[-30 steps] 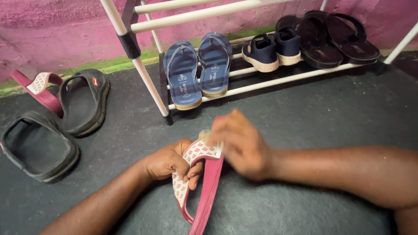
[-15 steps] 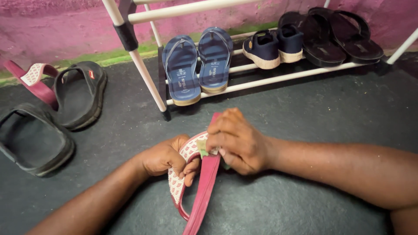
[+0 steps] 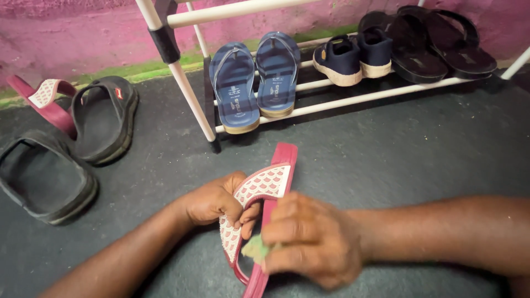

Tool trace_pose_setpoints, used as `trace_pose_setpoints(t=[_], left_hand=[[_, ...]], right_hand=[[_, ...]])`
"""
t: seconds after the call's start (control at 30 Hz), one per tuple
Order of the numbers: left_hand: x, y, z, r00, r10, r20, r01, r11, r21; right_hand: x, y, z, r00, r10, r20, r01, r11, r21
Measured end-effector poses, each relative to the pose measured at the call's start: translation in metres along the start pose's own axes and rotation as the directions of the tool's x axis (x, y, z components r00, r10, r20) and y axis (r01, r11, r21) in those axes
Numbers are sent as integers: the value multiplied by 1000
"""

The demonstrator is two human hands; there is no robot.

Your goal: The person wipes the interior and exterior of a beige flip-flop with a green cloth, then places it on a shoe rack. They then pick up a pink slipper and wipe its interior and exterior surfaces with the same cloth.

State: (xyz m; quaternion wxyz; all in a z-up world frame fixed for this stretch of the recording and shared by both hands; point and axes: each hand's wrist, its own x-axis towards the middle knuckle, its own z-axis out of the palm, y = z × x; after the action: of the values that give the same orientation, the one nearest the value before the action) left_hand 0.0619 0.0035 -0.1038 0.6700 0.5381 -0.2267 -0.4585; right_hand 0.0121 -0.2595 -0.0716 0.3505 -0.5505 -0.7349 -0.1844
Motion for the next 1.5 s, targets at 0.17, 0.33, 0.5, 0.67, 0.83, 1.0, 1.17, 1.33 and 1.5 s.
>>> trace_pose_setpoints(t=[0.17, 0.33, 0.5, 0.67, 0.83, 1.0, 1.17, 1.33, 1.5], left_hand=[[2, -3, -5, 1000, 22, 21, -22, 1000, 9], [1, -1, -3, 1000, 22, 14, -23, 1000, 20], [1, 1, 1, 1000, -9, -11, 9, 999, 44], [2, -3, -3, 1000, 18, 18, -17, 1000, -21], [1, -3, -4, 1000, -12, 9, 12, 1000, -1], [1, -1, -2, 1000, -13, -1, 13, 1000, 7], [0, -2, -3, 1000, -6, -3, 6, 1000, 30], [1, -2, -5, 1000, 6, 19, -6, 1000, -14], [2, 0, -3, 1000, -4, 18, 4, 1000, -7]], right_hand=[[-9, 60, -23, 974, 202, -107, -226, 921, -316], [-11, 69, -31, 804, 533, -264, -580, 800, -152], [3, 27, -16, 903, 381, -200, -407, 906, -112], [4, 24, -16, 970, 234, -62, -238, 970, -55], [-6, 64, -34, 913, 368, -177, -405, 873, -272], [-7, 71, -33, 770, 538, -344, -621, 755, -209], [-5, 41, -17, 849, 431, -307, -494, 853, -167], [-6, 53, -23, 883, 409, -231, -455, 868, -202], [-11, 75, -25, 698, 611, -373, -666, 746, -25]])
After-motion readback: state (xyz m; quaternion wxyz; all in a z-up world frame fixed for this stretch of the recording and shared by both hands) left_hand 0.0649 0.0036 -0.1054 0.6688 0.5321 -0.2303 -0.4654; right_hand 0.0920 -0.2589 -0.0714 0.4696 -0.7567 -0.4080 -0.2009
